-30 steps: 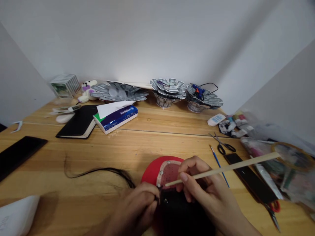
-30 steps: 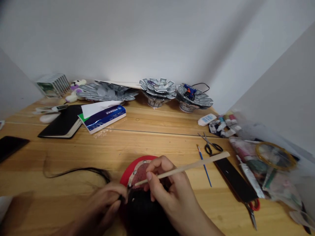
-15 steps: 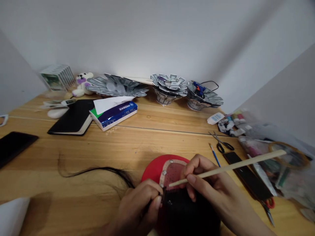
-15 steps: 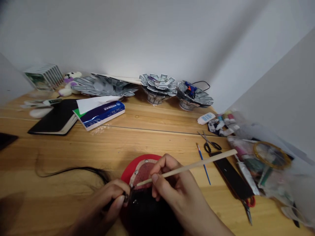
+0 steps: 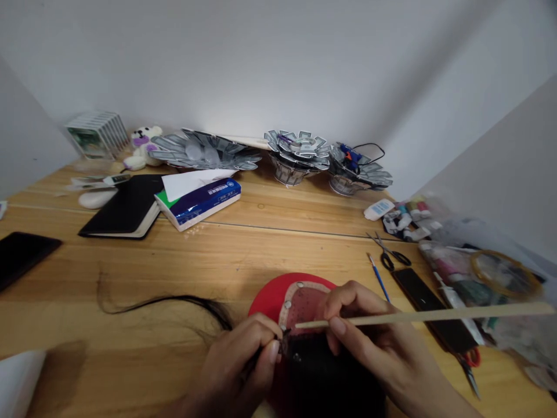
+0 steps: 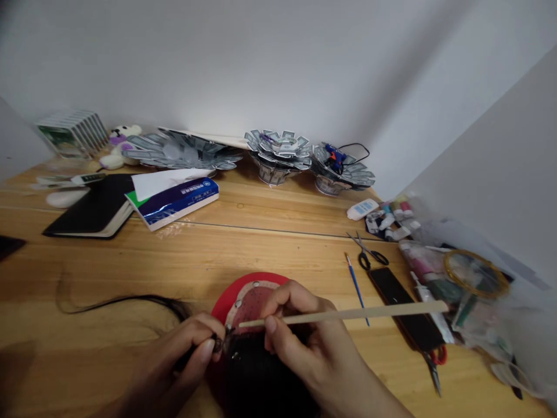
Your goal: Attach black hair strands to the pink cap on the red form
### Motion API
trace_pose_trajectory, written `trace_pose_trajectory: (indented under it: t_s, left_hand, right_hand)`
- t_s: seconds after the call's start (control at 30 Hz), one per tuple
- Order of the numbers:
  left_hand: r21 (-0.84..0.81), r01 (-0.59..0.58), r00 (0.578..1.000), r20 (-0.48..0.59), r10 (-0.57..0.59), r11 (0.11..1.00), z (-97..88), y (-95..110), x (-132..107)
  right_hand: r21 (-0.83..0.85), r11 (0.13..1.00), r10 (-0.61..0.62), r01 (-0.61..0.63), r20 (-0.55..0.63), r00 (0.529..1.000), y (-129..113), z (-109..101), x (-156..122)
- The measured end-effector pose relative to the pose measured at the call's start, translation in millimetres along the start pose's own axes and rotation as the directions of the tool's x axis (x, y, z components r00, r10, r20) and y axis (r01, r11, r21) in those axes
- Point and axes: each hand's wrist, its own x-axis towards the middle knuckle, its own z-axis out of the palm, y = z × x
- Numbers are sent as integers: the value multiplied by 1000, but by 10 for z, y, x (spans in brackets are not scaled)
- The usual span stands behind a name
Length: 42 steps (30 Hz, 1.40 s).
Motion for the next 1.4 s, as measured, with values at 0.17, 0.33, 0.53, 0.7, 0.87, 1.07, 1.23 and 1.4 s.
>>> trace_pose_trajectory:
  t_s: [0.17,0.33,0.53,0.7,0.87,1.07,1.23,1.4]
  left_hand:
    - [33,-76,997,-5,76,997,-19,25,13]
    - [38,-75,997,-4,75,996,-45,45,13]
    - [-58,78,996,44,-76,995,-65,46,-1]
    - [-398,434,899,142,-414,808,-141,148,50]
    - [-464,531,814,47,-579,708,-166,301,142]
    - [-392,423,892,21,-451,817,-197,392,240]
    - [-365,526,840,83,-536,768,-247,379,282]
    - [-407,637,752,143,-643,655,-266,328,288]
  right_hand:
    - [-31,996,-81,81,18,997,27,-9,7]
    - [-60,991,-119,120,14,993,40,-11,-2]
    - [-23,998,-52,52,17,999,27,-22,16]
    - [55,998,2,-5,58,998,18,-7,36]
    - [116,993,6,-7,10,1000,62,27,40]
    - [86,996,-38,38,-9,999,45,53,34]
    - [41,995,-95,94,29,995,-7,54,33]
    - [38,992,-124,122,64,990,22,43,8]
